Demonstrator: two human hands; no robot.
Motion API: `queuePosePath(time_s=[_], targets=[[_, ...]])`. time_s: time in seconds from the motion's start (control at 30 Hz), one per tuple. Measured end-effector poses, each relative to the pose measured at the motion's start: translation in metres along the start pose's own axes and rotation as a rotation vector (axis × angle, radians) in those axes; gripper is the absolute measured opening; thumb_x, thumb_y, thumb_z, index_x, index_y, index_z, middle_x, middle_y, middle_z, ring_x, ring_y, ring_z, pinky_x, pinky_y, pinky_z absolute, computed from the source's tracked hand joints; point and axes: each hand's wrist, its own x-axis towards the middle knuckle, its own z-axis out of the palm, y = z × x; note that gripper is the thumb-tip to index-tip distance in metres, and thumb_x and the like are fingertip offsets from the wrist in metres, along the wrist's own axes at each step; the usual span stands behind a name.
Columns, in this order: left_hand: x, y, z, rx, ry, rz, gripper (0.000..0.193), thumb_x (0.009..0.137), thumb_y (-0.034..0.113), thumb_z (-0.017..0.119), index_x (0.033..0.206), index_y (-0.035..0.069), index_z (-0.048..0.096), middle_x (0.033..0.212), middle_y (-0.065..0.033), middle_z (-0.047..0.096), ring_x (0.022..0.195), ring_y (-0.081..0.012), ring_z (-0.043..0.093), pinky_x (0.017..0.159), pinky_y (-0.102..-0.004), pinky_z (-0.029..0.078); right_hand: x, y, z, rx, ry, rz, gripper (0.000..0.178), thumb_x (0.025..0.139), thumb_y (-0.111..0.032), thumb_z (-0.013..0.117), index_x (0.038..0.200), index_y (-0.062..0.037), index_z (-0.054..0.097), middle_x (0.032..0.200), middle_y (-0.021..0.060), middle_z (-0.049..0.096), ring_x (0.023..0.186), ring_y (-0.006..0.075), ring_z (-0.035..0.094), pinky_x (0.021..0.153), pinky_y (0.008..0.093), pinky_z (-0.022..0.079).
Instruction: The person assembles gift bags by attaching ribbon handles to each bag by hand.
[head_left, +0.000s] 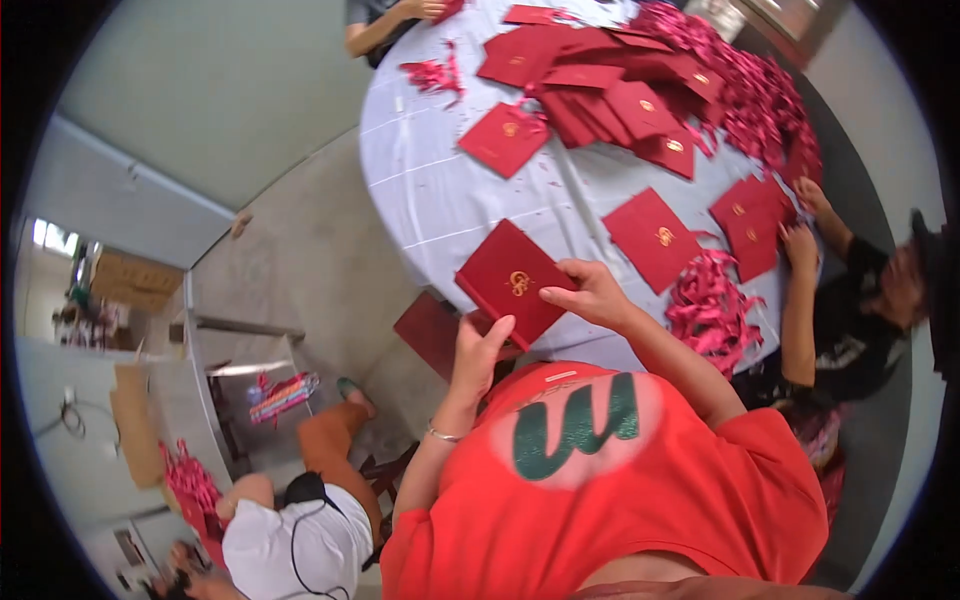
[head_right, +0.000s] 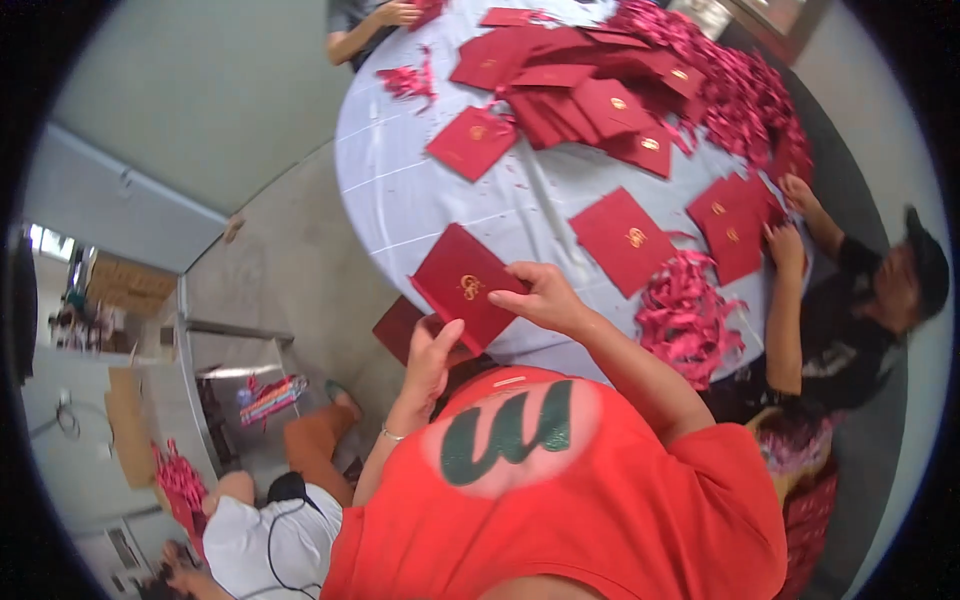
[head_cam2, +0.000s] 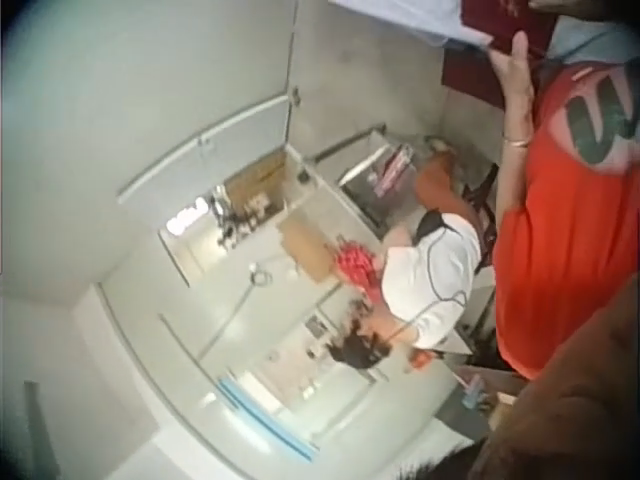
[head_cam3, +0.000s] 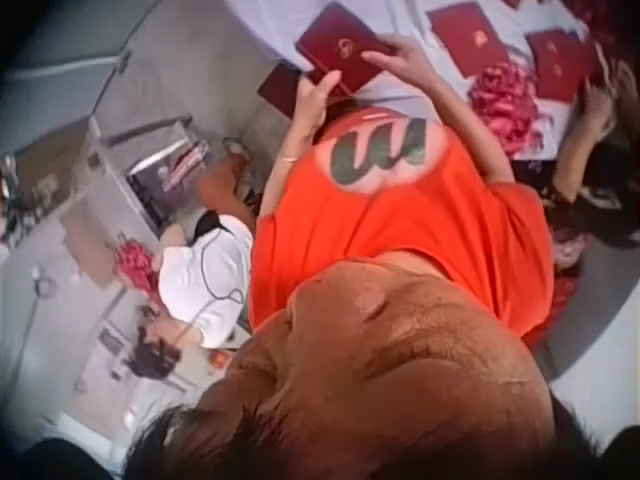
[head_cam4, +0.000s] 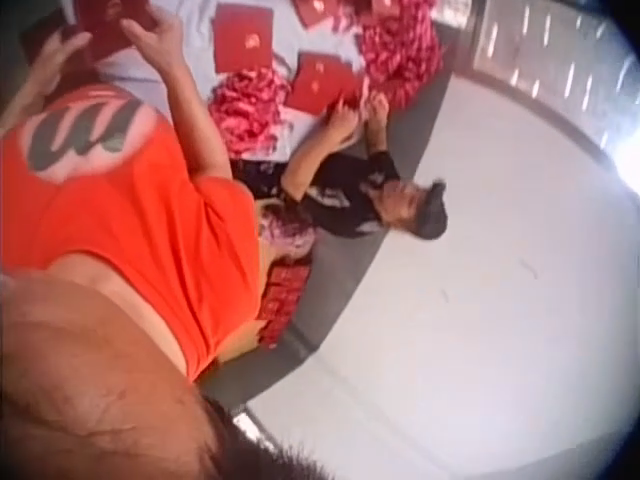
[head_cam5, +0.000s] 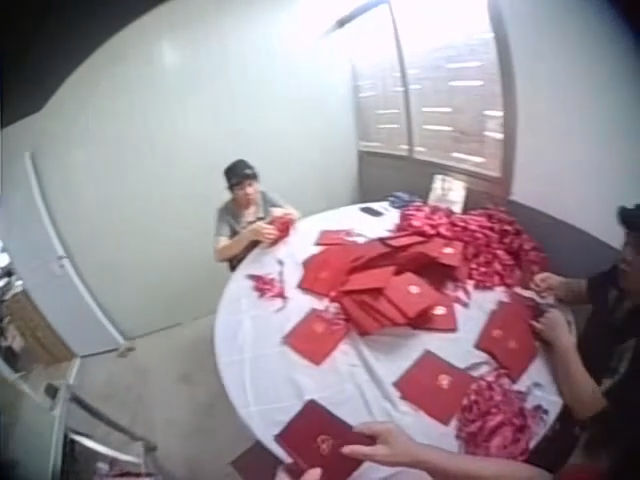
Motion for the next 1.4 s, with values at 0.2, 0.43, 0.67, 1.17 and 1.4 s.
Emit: queuePosePath(time_s=[0.2, 0.43, 0.67, 1.17, 1.4], targets=[[0.009, -0.006, 0.017, 0.411, 0.095, 0.092, 0.071, 0.078, 0.015, 0.074, 0.131, -0.005, 0.031, 0.122, -0.0188, 0.051, 0.109, -0.0232, 0.053, 0.095, -0.0363, 0.044, -0.007, 0.016, -0.015, -0.193, 0.053, -0.123, 0.018, 0.079, -0.013, 0.074, 0.078, -0.0005, 0.061, 0.068, 0.0027, 0.054, 0.064, 0.0097, 0.049, 0.056, 0.028, 0.041], [0.017, 0.044, 0.058, 1.32, 0.075, 1.001, 0.075, 0.073, 0.009, 0.072, 0.136, -0.003, 0.033, 0.138, -0.0308, 0.034, 0.13, -0.0452, 0.033, 0.108, -0.0527, 0.027, -0.009, 0.005, -0.04, -0.485, -0.065, -0.207, 0.021, 0.073, -0.012, 0.075, 0.077, 0.0009, 0.06, 0.071, 0.0141, 0.058, 0.062, 0.0228, 0.056, 0.056, 0.0343, 0.043], [0.049, 0.033, 0.079, 1.385, -0.521, 1.066, 0.025, 0.076, -0.002, 0.062, 0.101, 0.0, 0.061, 0.096, -0.0146, 0.064, 0.095, -0.0315, 0.061, 0.09, -0.0433, 0.045, -0.006, -0.002, -0.054, -0.44, -0.266, 0.03, 0.025, 0.07, -0.016, 0.076, 0.083, 0.0019, 0.063, 0.07, 0.0155, 0.061, 0.062, 0.0201, 0.058, 0.056, 0.0335, 0.045], [0.08, 0.002, 0.069, 1.409, -0.46, 0.476, 0.014, 0.081, 0.018, 0.065, 0.086, 0.005, 0.063, 0.079, -0.0135, 0.066, 0.073, -0.0338, 0.064, 0.063, -0.0415, 0.05, -0.075, 0.057, -0.084, -0.605, 0.661, -0.073, 0.027, 0.075, -0.016, 0.072, 0.097, -0.0041, 0.064, 0.088, 0.0112, 0.063, 0.078, 0.023, 0.065, 0.066, 0.0332, 0.052], [0.092, 0.007, 0.064, 1.434, -0.342, 0.345, 0.016, 0.08, 0.023, 0.065, 0.082, 0.007, 0.065, 0.07, -0.0132, 0.065, 0.065, -0.0315, 0.064, 0.06, -0.0407, 0.049, -0.088, 0.047, -0.15, -1.117, 0.801, 0.543, 0.032, 0.074, -0.037, 0.071, 0.082, -0.0057, 0.067, 0.08, 0.0126, 0.064, 0.074, 0.03, 0.065, 0.062, 0.0433, 0.05]])
